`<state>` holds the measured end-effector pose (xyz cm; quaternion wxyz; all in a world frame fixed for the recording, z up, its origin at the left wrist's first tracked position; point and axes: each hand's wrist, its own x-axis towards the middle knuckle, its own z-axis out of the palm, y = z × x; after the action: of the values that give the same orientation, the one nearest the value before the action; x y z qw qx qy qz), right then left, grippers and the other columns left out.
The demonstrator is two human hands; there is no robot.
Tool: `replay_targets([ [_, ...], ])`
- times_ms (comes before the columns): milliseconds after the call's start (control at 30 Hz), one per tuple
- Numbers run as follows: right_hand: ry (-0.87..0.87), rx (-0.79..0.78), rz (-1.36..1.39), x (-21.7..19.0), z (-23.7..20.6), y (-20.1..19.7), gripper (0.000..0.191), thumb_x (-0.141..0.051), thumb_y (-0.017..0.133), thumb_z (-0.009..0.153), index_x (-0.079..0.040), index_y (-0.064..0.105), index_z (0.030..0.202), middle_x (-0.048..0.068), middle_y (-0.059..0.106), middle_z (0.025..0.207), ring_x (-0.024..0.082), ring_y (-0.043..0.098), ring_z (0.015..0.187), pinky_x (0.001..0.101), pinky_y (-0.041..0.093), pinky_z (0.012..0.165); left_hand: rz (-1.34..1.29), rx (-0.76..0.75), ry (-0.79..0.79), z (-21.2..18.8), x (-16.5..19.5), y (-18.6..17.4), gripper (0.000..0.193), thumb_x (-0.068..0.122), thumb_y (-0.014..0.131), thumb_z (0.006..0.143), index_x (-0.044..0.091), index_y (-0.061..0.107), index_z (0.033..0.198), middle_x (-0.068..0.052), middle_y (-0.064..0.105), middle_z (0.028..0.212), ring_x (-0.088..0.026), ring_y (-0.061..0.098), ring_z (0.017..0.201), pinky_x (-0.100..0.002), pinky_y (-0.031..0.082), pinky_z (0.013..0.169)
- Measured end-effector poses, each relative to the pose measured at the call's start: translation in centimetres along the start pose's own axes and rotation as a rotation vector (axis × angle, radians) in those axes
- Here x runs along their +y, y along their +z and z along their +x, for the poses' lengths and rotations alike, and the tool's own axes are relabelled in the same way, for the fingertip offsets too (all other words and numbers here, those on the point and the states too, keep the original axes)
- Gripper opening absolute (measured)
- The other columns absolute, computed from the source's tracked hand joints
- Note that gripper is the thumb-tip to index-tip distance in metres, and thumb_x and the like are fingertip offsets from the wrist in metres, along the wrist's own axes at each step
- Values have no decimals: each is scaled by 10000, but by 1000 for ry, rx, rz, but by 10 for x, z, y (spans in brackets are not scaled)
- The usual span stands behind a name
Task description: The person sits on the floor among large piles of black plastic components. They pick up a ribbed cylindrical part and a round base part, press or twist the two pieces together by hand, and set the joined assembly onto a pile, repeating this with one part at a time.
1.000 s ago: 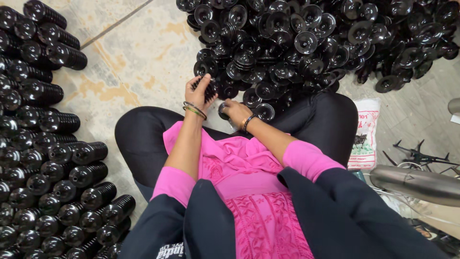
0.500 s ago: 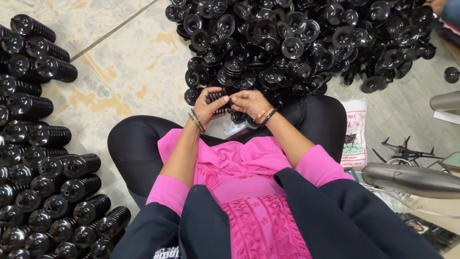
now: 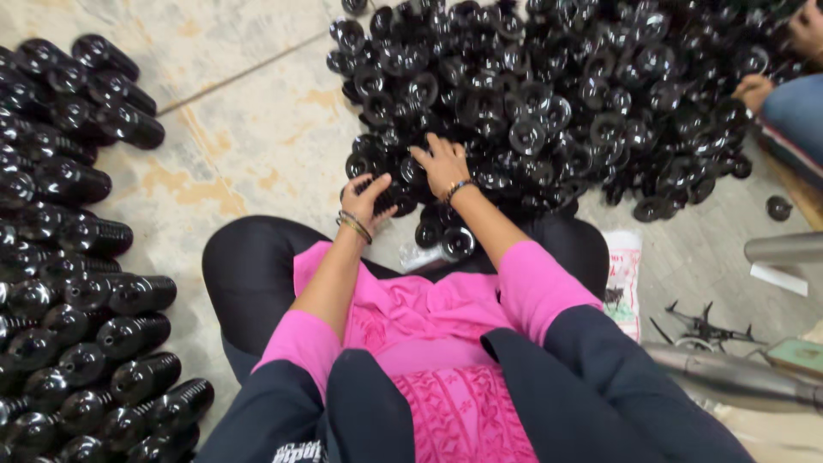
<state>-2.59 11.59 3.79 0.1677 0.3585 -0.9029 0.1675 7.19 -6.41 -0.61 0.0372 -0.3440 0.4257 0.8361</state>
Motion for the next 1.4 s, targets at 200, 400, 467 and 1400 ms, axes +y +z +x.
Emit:
replay_targets([
  [200, 380, 121, 443, -14, -31, -13, 343, -135, 696, 913, -98, 669, 1253, 128, 667, 1265, 303, 662, 1167, 416, 507, 998, -76, -78, -60, -1, -1, -7, 549, 203, 863, 764, 167, 541, 1208, -65, 668, 1121, -245, 691, 989, -504, 649, 758],
  [400, 234, 12, 760, -47, -75, -37, 471, -148, 697, 976, 47, 558, 1381, 201, 493, 1460, 350, 491, 1366, 410, 394, 1131, 41, -306, -97, -12, -10, 10, 482, 226, 840, 810, 157, 568, 1202, -68, 669, 1097, -233, 697, 979, -506, 643, 790],
  [467, 239, -163, 1012, -34, -78, -42, 513, -113, 660, 996, 47, 492, 1453, 173, 399, 1559, 308, 407, 1436, 399, 344, 1159, 59, -284, -71, -15, -8, 10, 479, 215, 841, 811, 157, 562, 1195, -70, 679, 1106, -233, 710, 984, -501, 653, 808],
  [1400, 251, -149, 229, 10, -70, -10, 185, -28, 763, 819, -81, 767, 997, 124, 678, 998, 325, 678, 980, 414, 564, 863, -69, -149, 2, -9, -1, -5, 563, 194, 865, 776, 153, 530, 1226, -87, 642, 1157, -274, 676, 1040, -522, 646, 809],
])
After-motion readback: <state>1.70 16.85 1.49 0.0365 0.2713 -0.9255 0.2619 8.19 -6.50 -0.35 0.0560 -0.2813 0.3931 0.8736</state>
